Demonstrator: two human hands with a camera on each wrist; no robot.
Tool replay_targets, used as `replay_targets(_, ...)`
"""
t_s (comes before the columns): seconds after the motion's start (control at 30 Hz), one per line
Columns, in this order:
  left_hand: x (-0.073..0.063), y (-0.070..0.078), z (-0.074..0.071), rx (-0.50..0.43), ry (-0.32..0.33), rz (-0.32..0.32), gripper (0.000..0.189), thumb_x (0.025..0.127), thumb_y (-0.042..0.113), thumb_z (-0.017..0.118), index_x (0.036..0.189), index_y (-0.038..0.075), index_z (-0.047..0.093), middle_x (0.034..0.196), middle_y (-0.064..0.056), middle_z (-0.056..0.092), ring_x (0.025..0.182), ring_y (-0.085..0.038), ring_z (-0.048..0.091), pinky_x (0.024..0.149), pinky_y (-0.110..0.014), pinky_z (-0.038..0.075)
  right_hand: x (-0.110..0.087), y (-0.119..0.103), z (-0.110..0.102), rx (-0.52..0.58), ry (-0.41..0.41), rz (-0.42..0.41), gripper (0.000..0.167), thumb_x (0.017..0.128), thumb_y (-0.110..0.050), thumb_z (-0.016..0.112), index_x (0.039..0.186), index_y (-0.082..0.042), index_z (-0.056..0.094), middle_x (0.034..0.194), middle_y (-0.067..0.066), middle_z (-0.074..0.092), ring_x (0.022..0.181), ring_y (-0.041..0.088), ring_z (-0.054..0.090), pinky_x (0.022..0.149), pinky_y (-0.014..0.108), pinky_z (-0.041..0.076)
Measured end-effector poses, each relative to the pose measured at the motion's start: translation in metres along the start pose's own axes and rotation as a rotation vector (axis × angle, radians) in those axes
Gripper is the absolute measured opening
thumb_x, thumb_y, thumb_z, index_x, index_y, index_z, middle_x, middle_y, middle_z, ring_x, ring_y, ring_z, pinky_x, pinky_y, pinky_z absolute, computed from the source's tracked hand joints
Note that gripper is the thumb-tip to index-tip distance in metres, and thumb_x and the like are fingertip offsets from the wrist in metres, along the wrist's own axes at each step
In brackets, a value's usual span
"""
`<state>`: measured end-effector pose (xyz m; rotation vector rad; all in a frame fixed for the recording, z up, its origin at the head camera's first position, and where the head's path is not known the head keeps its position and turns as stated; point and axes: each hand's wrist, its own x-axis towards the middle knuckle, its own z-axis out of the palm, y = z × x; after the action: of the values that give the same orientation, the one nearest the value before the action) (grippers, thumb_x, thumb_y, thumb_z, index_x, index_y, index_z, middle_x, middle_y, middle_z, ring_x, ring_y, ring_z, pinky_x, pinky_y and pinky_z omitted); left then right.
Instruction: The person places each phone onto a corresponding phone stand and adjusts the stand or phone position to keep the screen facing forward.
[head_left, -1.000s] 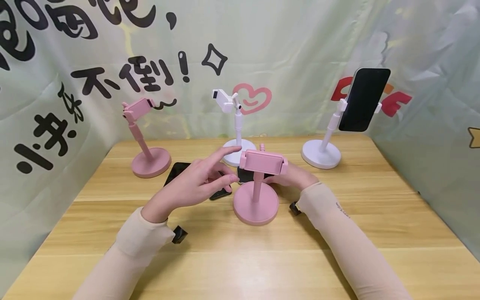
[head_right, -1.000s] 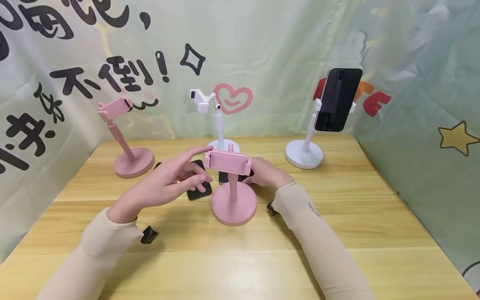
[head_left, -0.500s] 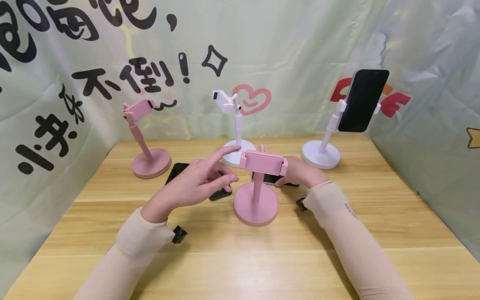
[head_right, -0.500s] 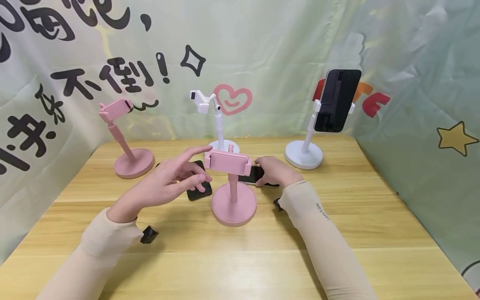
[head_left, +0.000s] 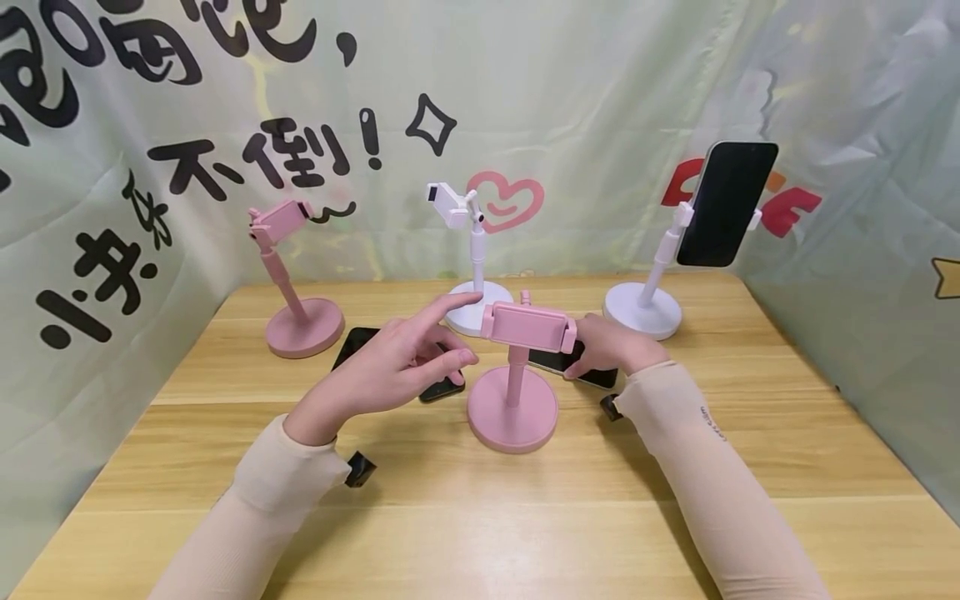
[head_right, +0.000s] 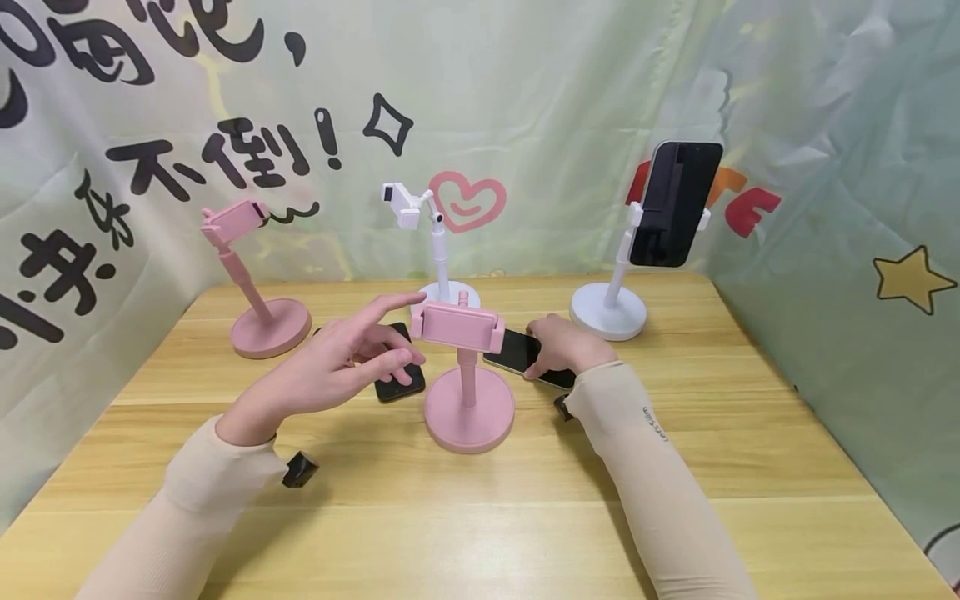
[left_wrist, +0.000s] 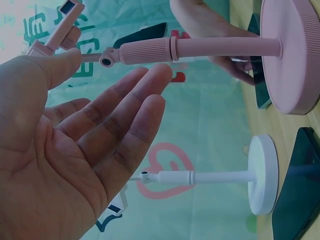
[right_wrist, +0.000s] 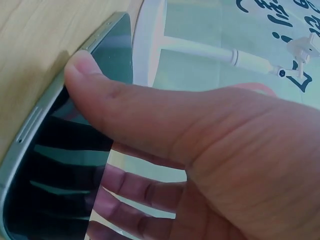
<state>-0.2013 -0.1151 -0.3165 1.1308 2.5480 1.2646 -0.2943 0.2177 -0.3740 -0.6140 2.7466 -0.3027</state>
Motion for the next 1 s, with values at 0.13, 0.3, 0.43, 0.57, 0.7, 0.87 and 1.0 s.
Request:
replay_targets(0.13,-0.001,0.0,0.0,-0.006,-0.002,-0.003,0.066,0.108,0.023,0.067,0.166,0.028,0.034,0.106,0.002,0.082,0.083,-0.007,0.079,0.065,-0.032,0.061,-0.001,0.0,0.0,-0.012,-0.036,0.031,0.073,0.092,-0.034,0.087,0.15,-0.001,0.057,0.139,0.029,0.065,0.131,0.045,0.06,0.116,0.061,0.047)
replay_targets(0.3,-0.001,0.001,0.0,-0.001,-0.005,0.012,0.066,0.109,0.022,0.067,0.165,0.028,0.034,0.104,0.004,0.081,0.082,-0.007,0.078,0.066,-0.031,0.061,-0.001,0.003,0.001,0.046,-0.08,0.056,0.097,0.091,-0.04,0.087,0.164,0.0,0.038,0.157,0.032,0.053,0.146,0.048,0.052,0.123,0.064,0.039)
replay_targets(0.43,0.0,0.002,0.0,0.004,-0.009,0.025,0.066,0.108,0.022,0.067,0.165,0.026,0.034,0.103,0.004,0.081,0.082,-0.007,0.078,0.068,-0.031,0.06,-0.002,0.006,0.0,0.08,-0.099,0.058,0.105,0.09,-0.043,0.087,0.167,-0.001,0.03,0.163,0.031,0.046,0.15,0.048,0.047,0.125,0.065,0.035)
replay_targets(0.57,0.0,0.004,0.0,0.014,-0.008,0.036,0.065,0.109,0.022,0.066,0.165,0.026,0.034,0.105,0.004,0.081,0.082,-0.006,0.078,0.067,-0.031,0.06,-0.003,0.007,-0.001,0.121,-0.108,0.042,0.1,0.094,-0.039,0.085,0.167,-0.001,0.029,0.165,0.031,0.043,0.152,0.049,0.044,0.126,0.065,0.033)
replay_targets(0.7,-0.001,0.005,-0.001,0.009,-0.004,0.038,0.066,0.109,0.022,0.066,0.166,0.027,0.034,0.104,0.004,0.081,0.081,-0.006,0.078,0.066,-0.031,0.06,-0.005,0.008,-0.003,0.171,-0.126,0.035,0.089,0.102,-0.033,0.076,0.167,0.002,0.026,0.166,0.034,0.039,0.154,0.05,0.041,0.128,0.065,0.031)
replay_targets(0.87,-0.002,0.006,0.0,0.005,-0.002,0.037,0.066,0.109,0.022,0.066,0.166,0.027,0.033,0.104,0.004,0.081,0.081,-0.007,0.078,0.066,-0.031,0.06,-0.003,0.009,-0.004,0.166,-0.14,0.007,0.075,0.109,-0.028,0.064,0.166,0.003,0.028,0.164,0.034,0.042,0.151,0.05,0.045,0.127,0.065,0.033)
replay_targets(1.0,-0.002,0.006,0.001,0.012,-0.003,0.038,0.066,0.109,0.022,0.066,0.166,0.027,0.033,0.104,0.005,0.08,0.081,-0.006,0.077,0.068,-0.035,0.061,-0.001,0.01,-0.003,0.176,-0.127,-0.03,0.061,0.111,-0.023,0.061,0.162,0.001,0.038,0.154,0.027,0.055,0.136,0.039,0.056,0.124,0.062,0.038)
